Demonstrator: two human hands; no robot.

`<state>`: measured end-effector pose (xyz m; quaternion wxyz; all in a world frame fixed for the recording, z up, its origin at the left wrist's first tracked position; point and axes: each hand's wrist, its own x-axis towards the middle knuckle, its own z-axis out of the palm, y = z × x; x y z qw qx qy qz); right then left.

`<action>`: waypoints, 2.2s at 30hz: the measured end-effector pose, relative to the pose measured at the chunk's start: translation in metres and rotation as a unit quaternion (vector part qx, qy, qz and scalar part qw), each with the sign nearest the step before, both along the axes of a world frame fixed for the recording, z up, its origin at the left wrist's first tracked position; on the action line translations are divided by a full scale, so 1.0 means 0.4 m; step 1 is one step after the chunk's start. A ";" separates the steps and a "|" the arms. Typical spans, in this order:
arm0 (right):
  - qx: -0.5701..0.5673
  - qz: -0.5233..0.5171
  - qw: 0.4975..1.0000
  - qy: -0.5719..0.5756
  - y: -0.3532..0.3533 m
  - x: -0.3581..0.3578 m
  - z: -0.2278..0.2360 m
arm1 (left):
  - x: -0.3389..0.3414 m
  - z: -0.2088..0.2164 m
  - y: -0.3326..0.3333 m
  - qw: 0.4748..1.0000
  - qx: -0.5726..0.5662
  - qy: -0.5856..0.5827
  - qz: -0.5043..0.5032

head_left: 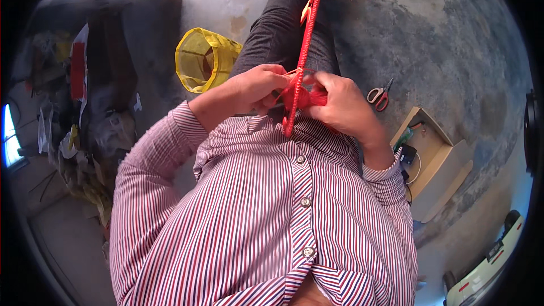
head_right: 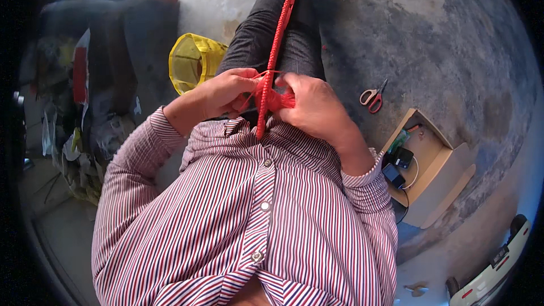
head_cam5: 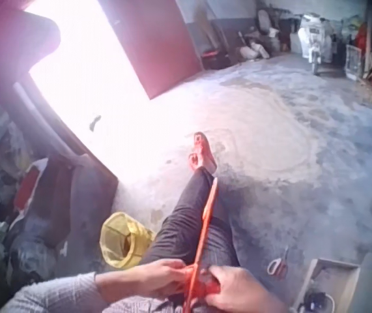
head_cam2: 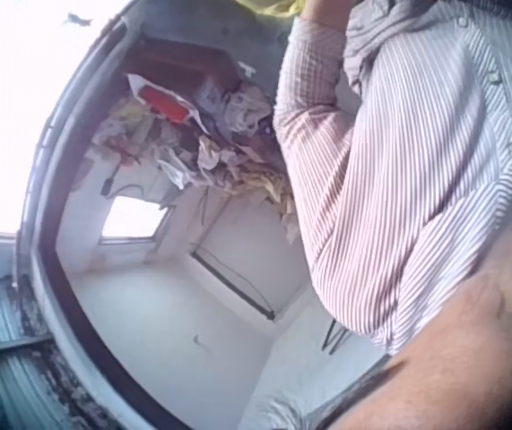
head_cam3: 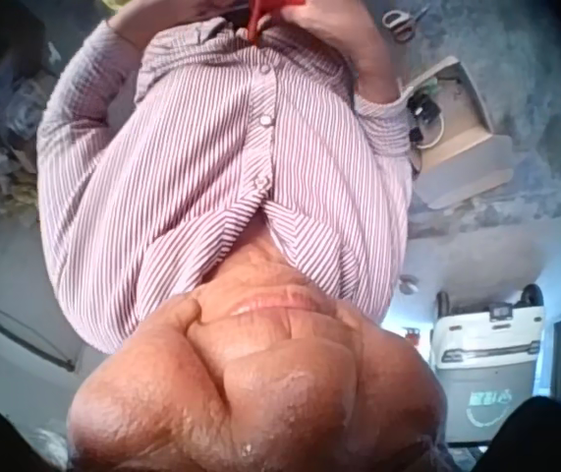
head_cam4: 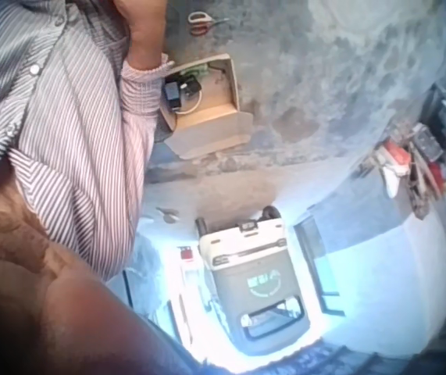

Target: Winding a bundle of red plastic rope onto a red plastic hand tool.

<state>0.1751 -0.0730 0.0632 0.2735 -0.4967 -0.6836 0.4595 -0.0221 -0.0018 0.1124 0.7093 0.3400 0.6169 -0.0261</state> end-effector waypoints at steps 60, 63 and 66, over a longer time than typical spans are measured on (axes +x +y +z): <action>-0.134 -0.274 0.865 0.398 -0.015 0.152 -0.052 | 0.114 -0.239 -0.028 0.922 0.036 -0.366 0.118; -0.144 -0.304 0.863 0.377 -0.038 0.134 -0.036 | 0.119 -0.236 -0.030 0.896 0.010 -0.423 0.136; -0.167 -0.309 0.877 0.328 -0.046 0.092 -0.020 | 0.108 -0.233 -0.030 0.886 0.012 -0.444 0.132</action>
